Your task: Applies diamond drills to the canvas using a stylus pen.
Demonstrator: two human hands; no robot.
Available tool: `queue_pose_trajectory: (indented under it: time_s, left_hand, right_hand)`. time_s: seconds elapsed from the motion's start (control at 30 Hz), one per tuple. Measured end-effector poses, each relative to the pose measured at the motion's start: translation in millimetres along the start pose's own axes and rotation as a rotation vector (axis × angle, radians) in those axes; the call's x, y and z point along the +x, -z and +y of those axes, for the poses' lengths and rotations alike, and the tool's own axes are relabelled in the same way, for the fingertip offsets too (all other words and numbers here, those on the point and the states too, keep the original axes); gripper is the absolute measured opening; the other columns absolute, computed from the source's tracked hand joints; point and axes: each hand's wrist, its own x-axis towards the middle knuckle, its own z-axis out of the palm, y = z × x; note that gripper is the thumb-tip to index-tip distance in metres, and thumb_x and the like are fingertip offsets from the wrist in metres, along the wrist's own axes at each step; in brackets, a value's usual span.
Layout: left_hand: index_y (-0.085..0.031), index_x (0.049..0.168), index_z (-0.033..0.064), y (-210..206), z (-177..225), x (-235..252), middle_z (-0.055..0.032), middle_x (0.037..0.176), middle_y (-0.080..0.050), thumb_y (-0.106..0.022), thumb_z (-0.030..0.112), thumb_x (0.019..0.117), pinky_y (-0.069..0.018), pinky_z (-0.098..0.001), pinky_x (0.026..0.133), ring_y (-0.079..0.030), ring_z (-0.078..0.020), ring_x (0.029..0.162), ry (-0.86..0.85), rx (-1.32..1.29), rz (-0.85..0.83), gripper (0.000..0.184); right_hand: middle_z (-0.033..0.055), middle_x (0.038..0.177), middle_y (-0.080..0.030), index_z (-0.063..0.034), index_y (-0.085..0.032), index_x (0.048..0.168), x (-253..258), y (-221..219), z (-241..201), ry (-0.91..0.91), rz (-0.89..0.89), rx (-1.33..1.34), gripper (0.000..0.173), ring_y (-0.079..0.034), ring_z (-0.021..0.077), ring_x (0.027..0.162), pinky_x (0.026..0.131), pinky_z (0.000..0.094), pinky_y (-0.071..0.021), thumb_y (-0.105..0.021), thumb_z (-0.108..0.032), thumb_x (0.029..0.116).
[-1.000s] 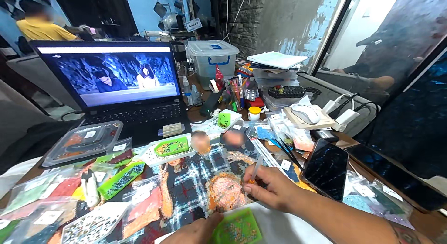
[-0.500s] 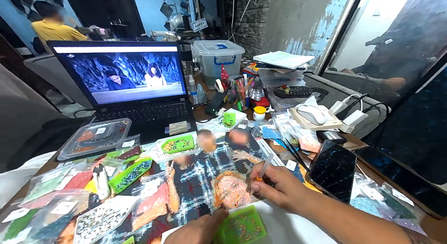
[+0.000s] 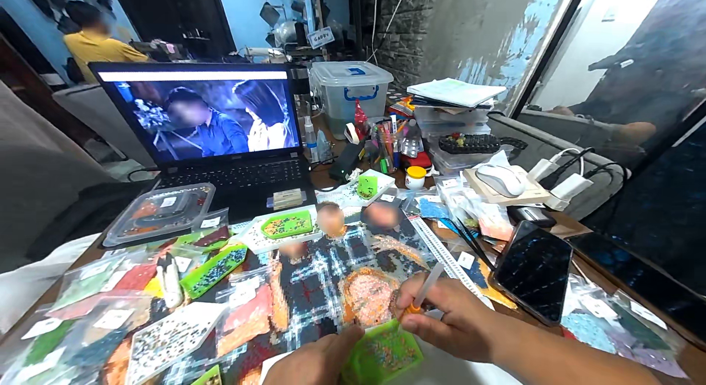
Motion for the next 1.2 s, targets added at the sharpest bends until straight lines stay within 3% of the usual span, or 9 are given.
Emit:
queue_pose_trajectory:
  time_s: [0.43, 1.2]
  left_hand:
    - [-0.061, 0.138, 0.0007, -0.2, -0.2, -0.4, -0.0204, 0.097, -0.073, -0.072, 0.034, 0.0948, -0.0556, -0.0608, 0.076, -0.071, -0.0391, 0.083, -0.017, -0.011, 0.015, 0.056]
    - [-0.061, 0.138, 0.0009, -0.9, 0.7, 0.4, -0.0215, 0.104, -0.073, -0.072, 0.034, 0.0953, -0.0560, -0.0609, 0.078, -0.072, -0.0401, 0.088, -0.015, -0.001, 0.011, 0.056]
  right_hand:
    - [0.0100, 0.085, -0.062, -0.0004, -0.055, 0.112, -0.8, -6.4, -1.7, 0.009, -0.063, 0.073, 0.026, -0.060, 0.0054, 0.073, 0.069, 0.0163, -0.0507, -0.052, -0.026, 0.1082]
    - [0.0123, 0.087, -0.063, 0.0007, -0.057, 0.109, 0.2, -12.2, -7.2, 0.113, -0.136, 0.065, 0.023, -0.062, 0.0110, 0.075, 0.071, 0.0187, -0.0521, -0.054, -0.022, 0.1075]
